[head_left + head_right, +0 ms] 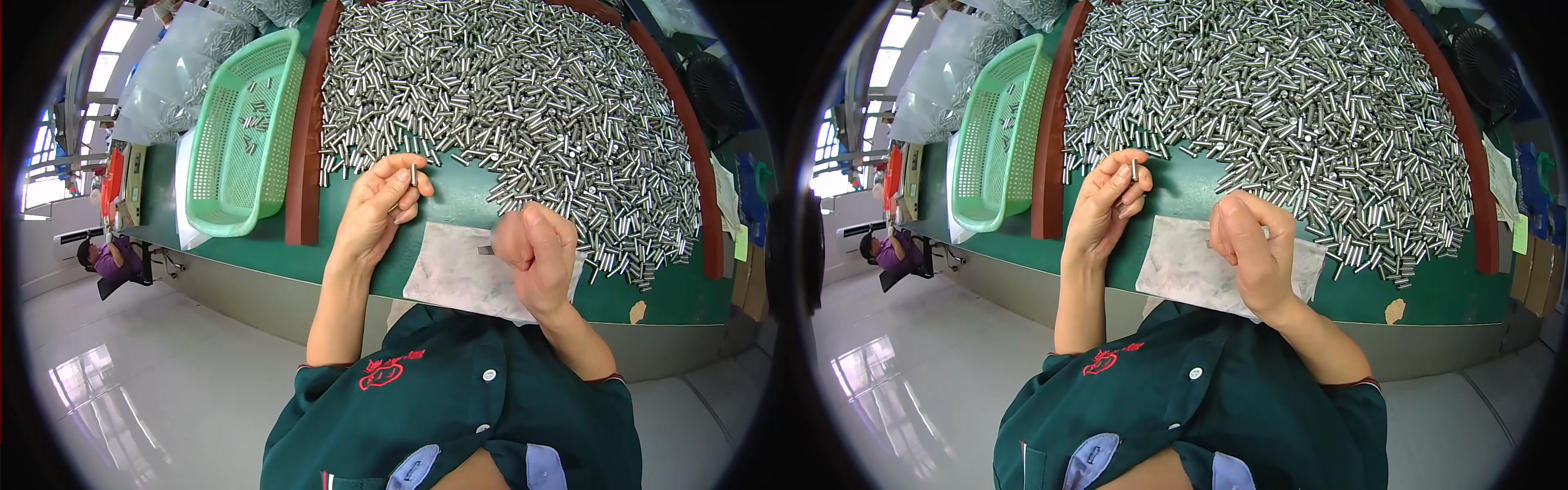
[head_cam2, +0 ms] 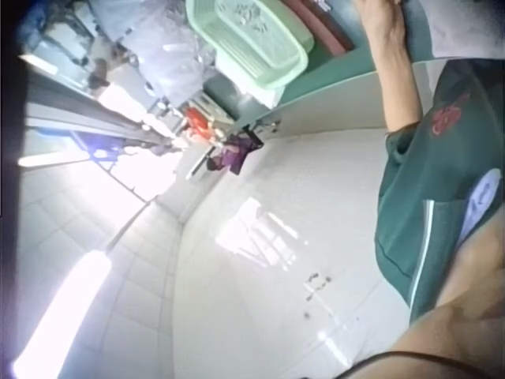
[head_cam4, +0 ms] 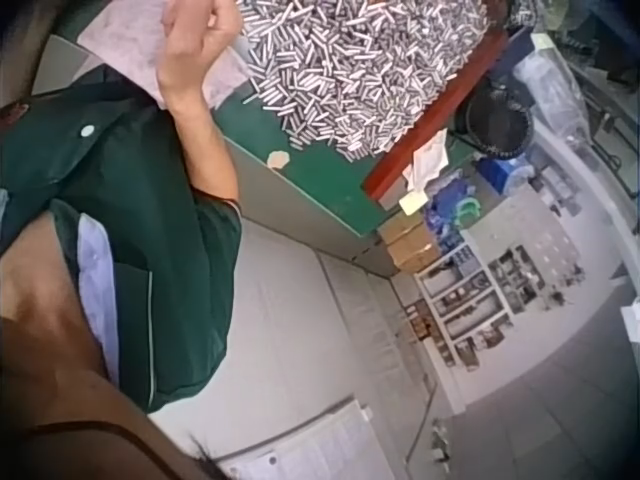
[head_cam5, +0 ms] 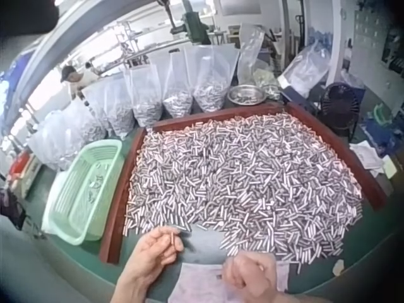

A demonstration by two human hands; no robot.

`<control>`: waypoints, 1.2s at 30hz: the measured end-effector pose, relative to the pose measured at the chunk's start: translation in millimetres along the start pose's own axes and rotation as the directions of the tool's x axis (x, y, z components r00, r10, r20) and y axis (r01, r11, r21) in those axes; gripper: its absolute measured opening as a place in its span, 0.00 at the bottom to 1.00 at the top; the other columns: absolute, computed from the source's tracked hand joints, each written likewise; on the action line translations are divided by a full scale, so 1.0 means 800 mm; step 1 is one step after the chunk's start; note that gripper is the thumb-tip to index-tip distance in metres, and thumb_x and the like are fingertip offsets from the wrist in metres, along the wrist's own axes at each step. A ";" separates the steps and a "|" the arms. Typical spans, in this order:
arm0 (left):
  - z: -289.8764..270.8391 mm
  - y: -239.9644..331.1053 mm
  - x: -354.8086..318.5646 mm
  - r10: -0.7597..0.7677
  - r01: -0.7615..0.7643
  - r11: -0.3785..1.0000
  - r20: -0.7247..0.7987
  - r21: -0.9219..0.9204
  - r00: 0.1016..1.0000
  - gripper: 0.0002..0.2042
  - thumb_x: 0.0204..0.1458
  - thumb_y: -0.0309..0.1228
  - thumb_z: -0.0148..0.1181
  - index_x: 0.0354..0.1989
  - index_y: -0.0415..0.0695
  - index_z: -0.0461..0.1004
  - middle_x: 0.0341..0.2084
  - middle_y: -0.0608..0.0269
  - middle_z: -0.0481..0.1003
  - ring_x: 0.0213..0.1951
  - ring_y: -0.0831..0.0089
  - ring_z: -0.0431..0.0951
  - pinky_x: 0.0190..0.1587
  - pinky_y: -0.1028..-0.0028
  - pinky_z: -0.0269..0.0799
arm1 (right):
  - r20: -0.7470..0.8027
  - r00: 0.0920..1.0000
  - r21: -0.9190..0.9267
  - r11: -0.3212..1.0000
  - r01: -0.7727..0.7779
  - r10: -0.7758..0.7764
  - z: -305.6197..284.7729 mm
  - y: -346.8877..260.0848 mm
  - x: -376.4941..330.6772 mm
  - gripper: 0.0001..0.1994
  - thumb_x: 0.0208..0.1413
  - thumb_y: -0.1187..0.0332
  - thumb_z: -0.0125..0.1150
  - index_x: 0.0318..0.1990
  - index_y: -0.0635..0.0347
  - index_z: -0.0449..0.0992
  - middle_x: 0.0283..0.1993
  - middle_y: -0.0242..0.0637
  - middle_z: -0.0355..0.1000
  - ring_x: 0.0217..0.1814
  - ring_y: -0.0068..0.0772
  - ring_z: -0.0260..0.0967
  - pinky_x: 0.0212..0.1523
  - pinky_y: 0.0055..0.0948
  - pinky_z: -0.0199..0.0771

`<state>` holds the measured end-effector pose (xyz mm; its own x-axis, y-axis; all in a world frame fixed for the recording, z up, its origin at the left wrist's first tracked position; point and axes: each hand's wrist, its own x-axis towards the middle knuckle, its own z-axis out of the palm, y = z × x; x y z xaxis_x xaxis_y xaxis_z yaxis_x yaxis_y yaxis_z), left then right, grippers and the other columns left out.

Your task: Sorting and inspecting small metal cylindrical components at a workbench using a small inspection tool.

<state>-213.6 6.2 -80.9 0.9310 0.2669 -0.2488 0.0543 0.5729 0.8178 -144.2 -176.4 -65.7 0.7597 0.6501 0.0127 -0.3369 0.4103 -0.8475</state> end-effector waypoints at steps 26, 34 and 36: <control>0.016 0.008 0.021 0.470 -0.208 -0.125 0.242 0.970 0.849 0.03 0.39 0.23 0.58 0.22 0.39 0.70 0.06 0.62 0.60 0.09 0.73 0.60 0.15 0.74 0.55 | 0.003 1.000 0.004 1.000 0.003 -0.003 -0.001 0.000 -0.003 0.18 0.54 0.68 0.40 0.12 0.61 0.54 0.11 0.28 0.51 0.13 0.15 0.43 0.15 0.18 0.43; 0.038 0.005 -0.012 0.408 -0.191 0.057 0.152 0.980 0.900 0.03 0.41 0.21 0.56 0.23 0.37 0.69 0.07 0.64 0.57 0.10 0.80 0.55 0.14 0.79 0.51 | 0.018 0.999 0.024 0.999 0.029 -0.029 -0.006 0.003 -0.004 0.18 0.54 0.69 0.38 0.12 0.61 0.55 0.11 0.28 0.50 0.14 0.15 0.43 0.15 0.19 0.43; 0.054 -0.003 -0.032 0.354 -0.207 0.133 0.149 0.969 0.923 0.03 0.41 0.20 0.56 0.24 0.37 0.69 0.08 0.65 0.58 0.12 0.81 0.56 0.15 0.80 0.52 | -0.031 0.993 0.072 0.991 0.116 -0.114 -0.003 0.003 -0.001 0.19 0.56 0.66 0.34 0.12 0.57 0.52 0.09 0.27 0.46 0.12 0.17 0.40 0.15 0.21 0.42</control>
<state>-222.1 -35.9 -54.3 0.9326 0.3339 0.1369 0.1640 -0.7301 0.6634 -144.5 -177.6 -69.0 0.8098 0.5794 0.0927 -0.2858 0.5275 -0.8001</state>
